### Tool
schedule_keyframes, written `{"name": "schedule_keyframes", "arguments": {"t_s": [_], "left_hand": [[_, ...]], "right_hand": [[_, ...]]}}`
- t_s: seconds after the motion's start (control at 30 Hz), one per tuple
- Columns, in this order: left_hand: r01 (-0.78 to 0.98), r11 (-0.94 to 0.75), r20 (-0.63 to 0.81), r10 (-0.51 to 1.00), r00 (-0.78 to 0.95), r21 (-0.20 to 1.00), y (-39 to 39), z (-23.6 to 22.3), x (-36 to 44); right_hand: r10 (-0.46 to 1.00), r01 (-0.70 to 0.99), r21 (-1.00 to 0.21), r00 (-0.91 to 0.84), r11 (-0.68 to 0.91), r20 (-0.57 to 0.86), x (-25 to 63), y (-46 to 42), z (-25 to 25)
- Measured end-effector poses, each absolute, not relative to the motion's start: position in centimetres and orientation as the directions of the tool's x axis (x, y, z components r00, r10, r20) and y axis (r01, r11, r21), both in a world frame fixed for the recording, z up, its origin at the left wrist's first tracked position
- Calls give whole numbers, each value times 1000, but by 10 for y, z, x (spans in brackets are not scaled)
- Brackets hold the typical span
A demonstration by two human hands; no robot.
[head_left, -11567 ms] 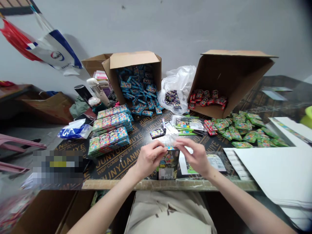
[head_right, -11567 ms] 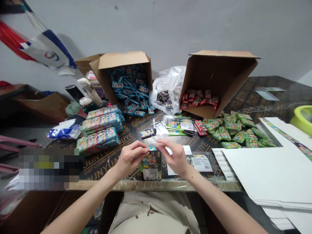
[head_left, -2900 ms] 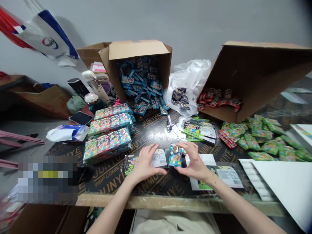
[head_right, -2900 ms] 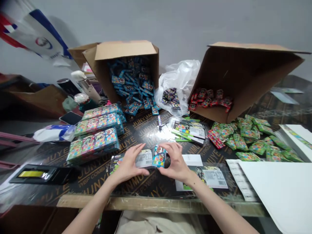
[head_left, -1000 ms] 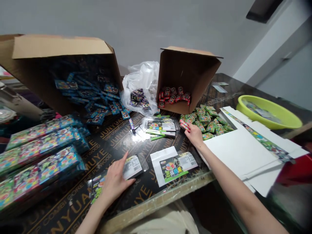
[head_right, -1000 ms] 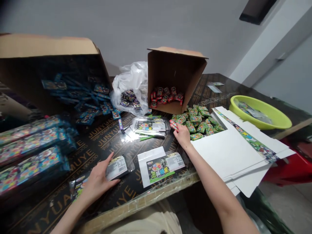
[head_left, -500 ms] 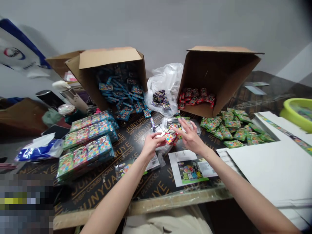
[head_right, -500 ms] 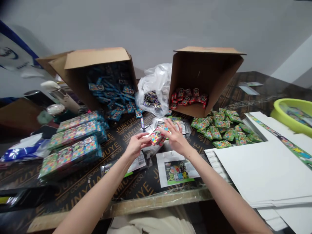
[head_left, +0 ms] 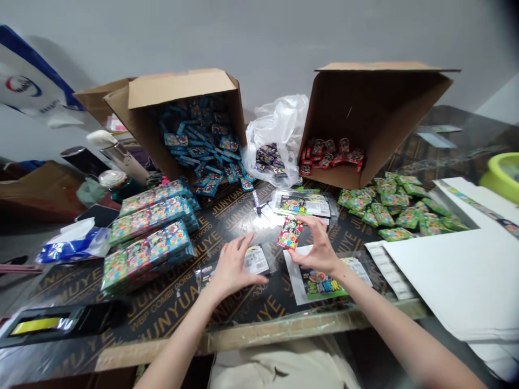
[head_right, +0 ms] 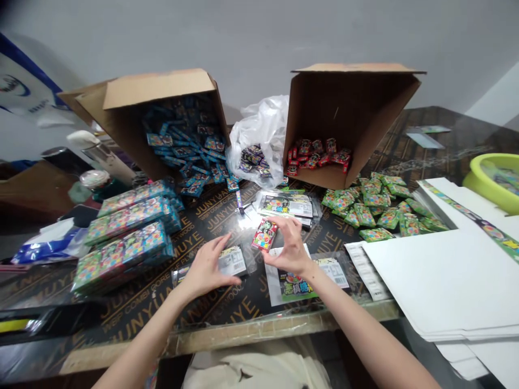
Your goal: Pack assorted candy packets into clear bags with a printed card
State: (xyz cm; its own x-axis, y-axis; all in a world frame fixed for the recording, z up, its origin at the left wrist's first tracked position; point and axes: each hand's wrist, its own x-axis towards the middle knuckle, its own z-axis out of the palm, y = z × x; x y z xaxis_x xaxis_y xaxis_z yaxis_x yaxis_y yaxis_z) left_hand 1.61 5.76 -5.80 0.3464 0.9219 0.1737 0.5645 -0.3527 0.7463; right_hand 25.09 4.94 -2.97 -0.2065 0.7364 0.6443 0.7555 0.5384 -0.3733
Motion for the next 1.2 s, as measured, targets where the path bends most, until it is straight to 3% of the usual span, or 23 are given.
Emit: {"name": "schedule_keyframes", "arguments": {"t_s": [0.07,0.13,0.37,0.53,0.63,0.67,0.73,0.83,0.93,1.07,1.13,1.2], "left_hand": [[725,-405,155,908,389,557,50,-70,1],[748,-417,149,904,401,516,44,-78,-6],[551,-468,185,851,491,691,31,-63,-5],[589,-399,204,906,371,702,33,-61,0],[613,-406,224,908,354,678,38,-65,6],[627,-409,225,907,355,663,39,-66,7],[663,-412,224,908,353,625,41,-70,8],[713,-440,212,896,391,546,41,-78,5],[739,-482,183,873,452,471,42,-87,-1],[758,-471,174,880,443,451,41,-91,-3],[756,-436,181,898,401,488,38,-86,-1],[720,-405,187,911,366,564,34,-78,3]], "right_hand": [[764,752,-368,-268,547,586,253,44,-37],[787,741,-369,-338,561,516,251,39,-44],[750,552,-531,-594,642,290,247,30,-44],[826,609,-560,-443,562,347,240,17,-32],[813,611,-541,-488,578,317,242,18,-29],[826,650,-511,-465,563,319,250,24,-29],[882,805,-426,-238,413,407,281,43,-29],[782,928,-370,267,-50,564,356,84,-29],[758,904,-349,404,-246,513,428,115,-27],[828,937,-322,284,-134,483,443,119,-20],[842,893,-446,195,58,502,410,106,-15],[894,686,-669,62,284,443,365,85,-11]]}}
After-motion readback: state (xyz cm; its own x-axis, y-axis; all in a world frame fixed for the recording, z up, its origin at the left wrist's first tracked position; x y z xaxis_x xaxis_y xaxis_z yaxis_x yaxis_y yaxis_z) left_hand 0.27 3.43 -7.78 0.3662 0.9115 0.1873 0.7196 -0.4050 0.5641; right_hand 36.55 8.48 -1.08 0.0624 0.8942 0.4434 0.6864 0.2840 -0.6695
